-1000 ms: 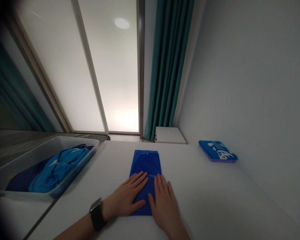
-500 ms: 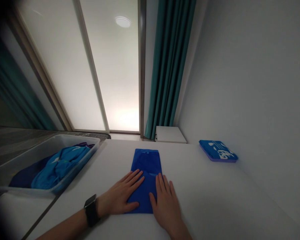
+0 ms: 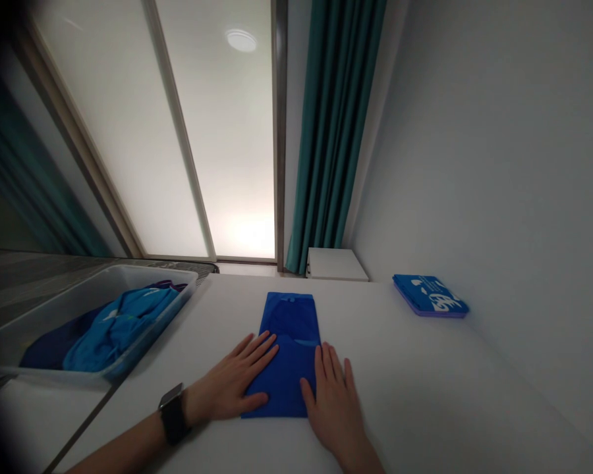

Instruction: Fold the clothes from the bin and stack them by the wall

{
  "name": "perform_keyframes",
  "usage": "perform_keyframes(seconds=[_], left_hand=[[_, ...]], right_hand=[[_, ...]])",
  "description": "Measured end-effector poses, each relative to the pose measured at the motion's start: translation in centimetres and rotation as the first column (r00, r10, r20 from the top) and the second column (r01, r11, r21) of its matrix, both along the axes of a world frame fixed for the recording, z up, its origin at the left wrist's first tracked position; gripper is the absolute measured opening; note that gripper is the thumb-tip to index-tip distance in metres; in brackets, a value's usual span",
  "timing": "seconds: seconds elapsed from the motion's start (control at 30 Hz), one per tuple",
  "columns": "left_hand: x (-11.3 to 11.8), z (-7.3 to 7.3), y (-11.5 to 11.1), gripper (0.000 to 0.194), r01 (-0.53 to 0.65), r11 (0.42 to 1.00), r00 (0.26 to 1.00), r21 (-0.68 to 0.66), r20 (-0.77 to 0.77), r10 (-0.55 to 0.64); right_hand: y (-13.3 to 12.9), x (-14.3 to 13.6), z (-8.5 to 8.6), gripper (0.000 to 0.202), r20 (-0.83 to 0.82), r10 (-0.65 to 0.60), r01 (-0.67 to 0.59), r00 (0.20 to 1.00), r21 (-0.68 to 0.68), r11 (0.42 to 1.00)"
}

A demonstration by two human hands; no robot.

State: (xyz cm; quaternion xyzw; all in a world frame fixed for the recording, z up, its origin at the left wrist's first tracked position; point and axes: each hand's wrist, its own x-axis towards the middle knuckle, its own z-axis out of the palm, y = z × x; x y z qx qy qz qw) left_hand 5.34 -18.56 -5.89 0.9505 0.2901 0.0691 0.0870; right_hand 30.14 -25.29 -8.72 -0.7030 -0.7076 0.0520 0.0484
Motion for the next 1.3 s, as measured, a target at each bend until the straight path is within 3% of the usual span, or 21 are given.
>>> perform_keyframes(seconds=[0.13, 0.23, 0.4, 0.63, 0.8, 1.0, 1.07, 1.2, 1.3], left_hand=[[0.1, 0.0, 0.0, 0.074, 0.001, 1.000, 1.000, 0.013, 0.011, -0.001], [0.2, -0.2, -0.1, 0.079, -0.012, 1.000, 1.000, 0.026, 0.010, 0.012], [0.3, -0.4, -0.1, 0.085, -0.028, 1.000, 1.000, 0.012, 0.004, 0.028], [0.2, -0.2, -0.2, 0.083, -0.026, 1.000, 0.999, -0.011, 0.021, 0.027], [0.1, 0.3, -0.2, 0.080, -0.014, 1.000, 0.999, 0.009, 0.051, 0.014], [0.3, 1.9, -2.4, 0.061, 0.159, 0.983, 0.977, 0.094, 0.130, -0.171], [0.5, 1.8, -3.1, 0.045, 0.191, 0.972, 0.971, 0.139, 0.120, -0.208], [0.4, 0.9, -3.6, 0.022, 0.194, 0.953, 0.978, 0.233, 0.031, -0.207], [0.3, 0.5, -3.4, 0.016, 0.195, 0.941, 0.980, 0.278, -0.012, -0.200]], right_hand=[[0.8, -1.3, 2.0, 0.064, 0.016, -0.017, 0.017, 1.000, 0.029, 0.999], [1.7, -3.5, 3.0, 0.060, 0.002, 0.096, -0.096, 0.995, 0.095, 0.991], [2.4, -6.1, 1.7, 0.062, -0.085, 0.205, -0.201, 0.975, 0.047, 0.978], [1.4, -3.6, 0.6, 0.071, -0.056, 0.090, -0.088, 0.994, 0.042, 0.995], [1.1, -2.8, -0.1, 0.072, -0.074, 0.077, -0.071, 0.994, 0.075, 0.995], [1.1, -1.8, -0.1, 0.070, -0.094, 0.166, -0.156, 0.982, 0.112, 0.981], [0.5, -1.1, 0.5, 0.062, -0.087, 0.278, -0.258, 0.957, 0.184, 0.948], [-1.3, -0.6, 1.4, 0.029, -0.074, 0.536, -0.484, 0.841, 0.342, 0.806], [-2.0, -1.1, 1.2, 0.012, -0.026, 0.594, -0.537, 0.804, 0.397, 0.744]])
